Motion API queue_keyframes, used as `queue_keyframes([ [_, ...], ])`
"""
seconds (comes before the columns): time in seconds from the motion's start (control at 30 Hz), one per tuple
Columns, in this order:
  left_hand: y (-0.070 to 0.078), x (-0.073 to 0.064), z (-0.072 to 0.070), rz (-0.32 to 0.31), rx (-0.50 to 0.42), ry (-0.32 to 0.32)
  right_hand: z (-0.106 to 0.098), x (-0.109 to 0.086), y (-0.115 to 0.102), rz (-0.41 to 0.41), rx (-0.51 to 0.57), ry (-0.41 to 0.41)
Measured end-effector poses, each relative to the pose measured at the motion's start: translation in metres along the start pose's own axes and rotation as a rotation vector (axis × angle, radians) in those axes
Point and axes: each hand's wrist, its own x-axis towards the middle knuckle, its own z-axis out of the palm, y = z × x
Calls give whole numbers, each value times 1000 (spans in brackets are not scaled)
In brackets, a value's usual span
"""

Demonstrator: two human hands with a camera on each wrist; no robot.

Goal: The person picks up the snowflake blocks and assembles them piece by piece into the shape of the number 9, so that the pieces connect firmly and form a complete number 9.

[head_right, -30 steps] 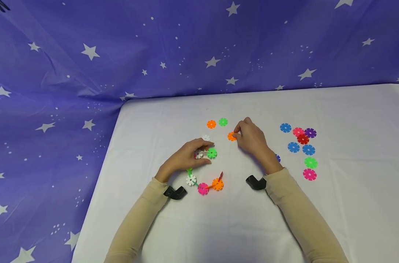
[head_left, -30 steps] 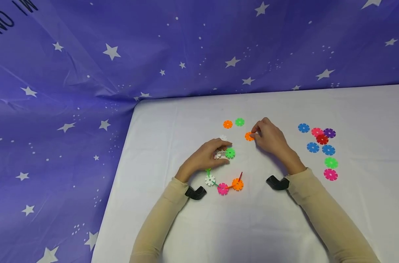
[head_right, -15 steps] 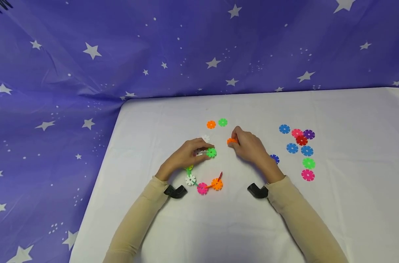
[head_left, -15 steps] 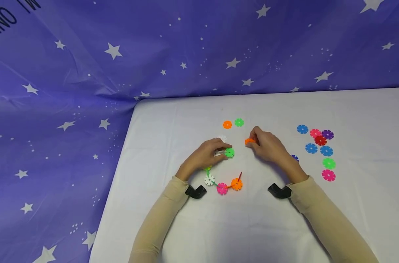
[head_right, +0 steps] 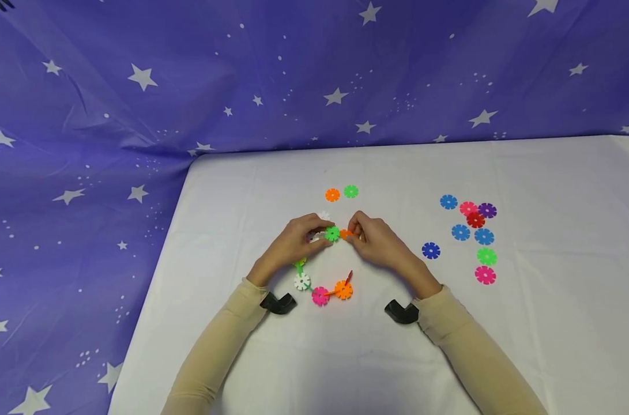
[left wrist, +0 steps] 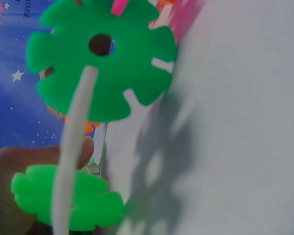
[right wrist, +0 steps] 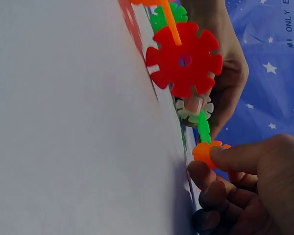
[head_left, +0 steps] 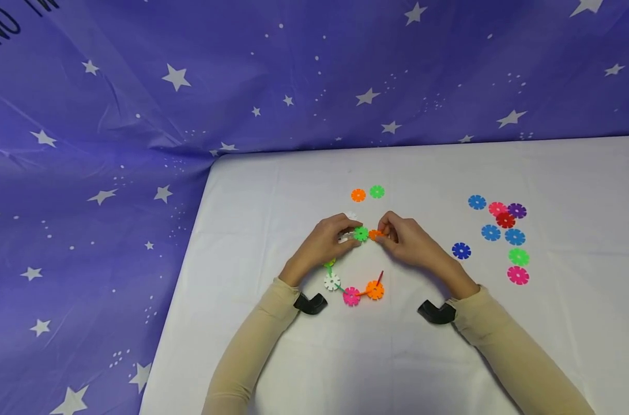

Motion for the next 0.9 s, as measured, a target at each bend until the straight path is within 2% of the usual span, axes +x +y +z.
queue_keyframes([
  [0.27,0,1,-1,14,3,43,2,-1,-3,9,9,19],
  [0.63,-4,0,-2,28,-17,50,9,-2,-3,8,-5,90],
  [0.9,-4,0,-1,34,-30,58,9,-2,-1,10,17,98],
])
